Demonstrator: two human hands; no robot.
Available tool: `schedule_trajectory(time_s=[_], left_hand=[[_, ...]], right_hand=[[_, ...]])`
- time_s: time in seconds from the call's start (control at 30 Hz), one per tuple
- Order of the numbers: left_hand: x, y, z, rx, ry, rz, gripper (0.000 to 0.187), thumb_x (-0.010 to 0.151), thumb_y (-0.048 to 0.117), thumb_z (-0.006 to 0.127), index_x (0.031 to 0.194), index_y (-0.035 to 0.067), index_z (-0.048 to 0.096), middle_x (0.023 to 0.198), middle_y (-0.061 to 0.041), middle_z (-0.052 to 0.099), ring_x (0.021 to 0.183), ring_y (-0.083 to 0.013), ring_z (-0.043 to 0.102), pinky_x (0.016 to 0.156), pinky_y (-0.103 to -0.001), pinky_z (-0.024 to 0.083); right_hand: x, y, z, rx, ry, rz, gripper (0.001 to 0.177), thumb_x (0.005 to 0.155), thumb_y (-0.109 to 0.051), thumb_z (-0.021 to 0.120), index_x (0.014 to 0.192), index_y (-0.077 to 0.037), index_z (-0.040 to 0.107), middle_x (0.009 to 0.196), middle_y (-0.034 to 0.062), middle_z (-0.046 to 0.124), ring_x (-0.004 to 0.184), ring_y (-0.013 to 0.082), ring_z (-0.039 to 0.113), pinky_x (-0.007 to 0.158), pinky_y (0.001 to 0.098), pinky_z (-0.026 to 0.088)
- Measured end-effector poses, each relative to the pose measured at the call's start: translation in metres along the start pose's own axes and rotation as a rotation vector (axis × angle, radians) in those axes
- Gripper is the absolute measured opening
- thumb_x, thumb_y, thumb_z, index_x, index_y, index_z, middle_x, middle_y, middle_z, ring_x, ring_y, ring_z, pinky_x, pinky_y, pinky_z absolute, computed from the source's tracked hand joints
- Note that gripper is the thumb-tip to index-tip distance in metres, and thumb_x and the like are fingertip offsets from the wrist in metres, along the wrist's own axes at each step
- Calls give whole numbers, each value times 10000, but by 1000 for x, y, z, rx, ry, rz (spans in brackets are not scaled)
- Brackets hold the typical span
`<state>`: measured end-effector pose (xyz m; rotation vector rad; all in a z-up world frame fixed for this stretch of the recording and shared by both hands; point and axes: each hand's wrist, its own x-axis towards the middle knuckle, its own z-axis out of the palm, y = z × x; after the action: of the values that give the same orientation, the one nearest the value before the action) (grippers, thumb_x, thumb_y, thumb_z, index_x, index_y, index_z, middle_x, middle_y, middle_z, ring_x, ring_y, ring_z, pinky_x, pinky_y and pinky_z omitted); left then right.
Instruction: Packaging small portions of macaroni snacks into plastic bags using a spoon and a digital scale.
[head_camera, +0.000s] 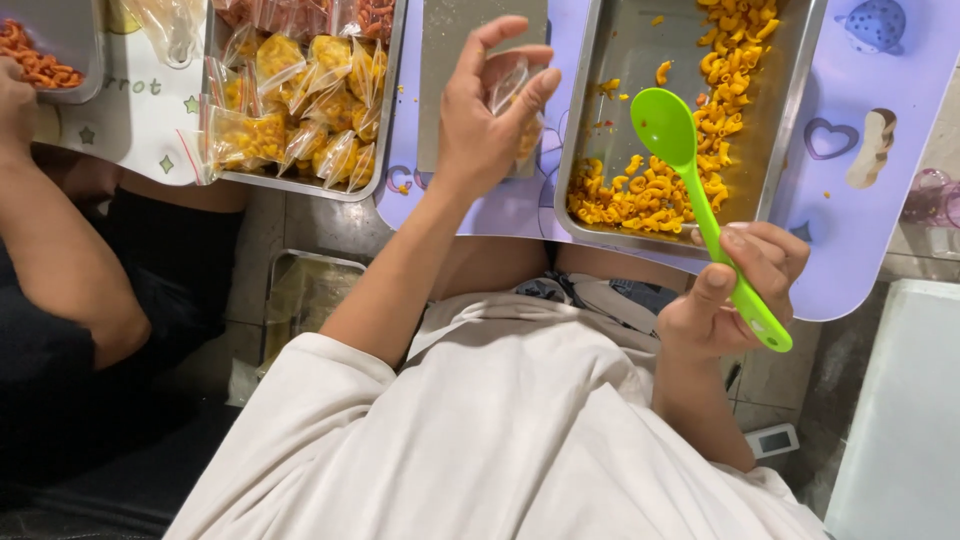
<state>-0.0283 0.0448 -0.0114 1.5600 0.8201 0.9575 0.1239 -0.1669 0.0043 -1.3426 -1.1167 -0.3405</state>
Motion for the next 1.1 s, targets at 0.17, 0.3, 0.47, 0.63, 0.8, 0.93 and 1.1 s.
schedule_trajectory(time_s=[0.17, 0.3, 0.47, 0.63, 0.8, 0.93, 1.1], left_hand=[[12, -8, -48, 575, 184, 67, 838, 892, 732, 689, 1486, 216, 399, 1416, -62, 648, 1253, -229, 610, 1013, -421, 512], [1, 4, -76, 580, 332, 143, 605, 983, 587, 711, 1403, 216, 482, 1310, -52, 643, 1242, -233, 592, 1036, -419, 490], [-16, 1, -78, 639, 318, 107, 578, 1007, 585, 665, 1454, 277, 466, 1317, -32, 692, 1234, -233, 578, 982, -408, 480], [-9, -7, -75, 700, 240, 162, 483, 1028, 493, 628, 1373, 162, 563, 1248, -35, 683, 1166, -263, 571, 1015, -427, 425], [-2, -10, -70, 770, 164, 217, 409, 1044, 453, 606, 1331, 163, 594, 1244, -18, 691, 1106, -279, 524, 926, -426, 456], [0, -19, -67, 831, 110, 209, 412, 1040, 393, 666, 1348, 126, 607, 1275, -49, 660, 1128, -294, 519, 972, -457, 451], [5, -26, -55, 956, 25, 174, 272, 1004, 371, 694, 1193, 176, 685, 1188, -15, 615, 1105, -291, 484, 861, -509, 428]], right_hand=[[-9, 9, -7, 8, -6, 30, 245, 1106, -235, 563, 1051, -2, 611, 752, 160, 614, 868, 331, 549, 862, 419, 454], [-14, 10, -10, -20, -32, 95, 260, 1125, -202, 559, 1053, 41, 617, 838, 187, 583, 944, 366, 552, 831, 455, 478], [-22, 10, -12, -44, -63, 106, 272, 1124, -183, 561, 1067, 75, 627, 920, 236, 592, 956, 370, 595, 780, 443, 496], [-22, 7, -13, -60, -79, 99, 282, 1127, -179, 556, 1065, 87, 627, 940, 256, 587, 931, 383, 619, 736, 449, 527], [-23, 6, -14, -68, -96, 149, 265, 1126, -177, 558, 1081, 73, 633, 958, 226, 581, 989, 364, 595, 824, 451, 504], [-21, 6, -10, -63, -99, 139, 274, 1119, -171, 552, 1066, 84, 638, 936, 235, 592, 962, 374, 592, 817, 460, 493], [-21, 7, -10, -57, -91, 117, 278, 1116, -164, 555, 1055, 96, 631, 941, 244, 587, 955, 377, 598, 799, 456, 503]])
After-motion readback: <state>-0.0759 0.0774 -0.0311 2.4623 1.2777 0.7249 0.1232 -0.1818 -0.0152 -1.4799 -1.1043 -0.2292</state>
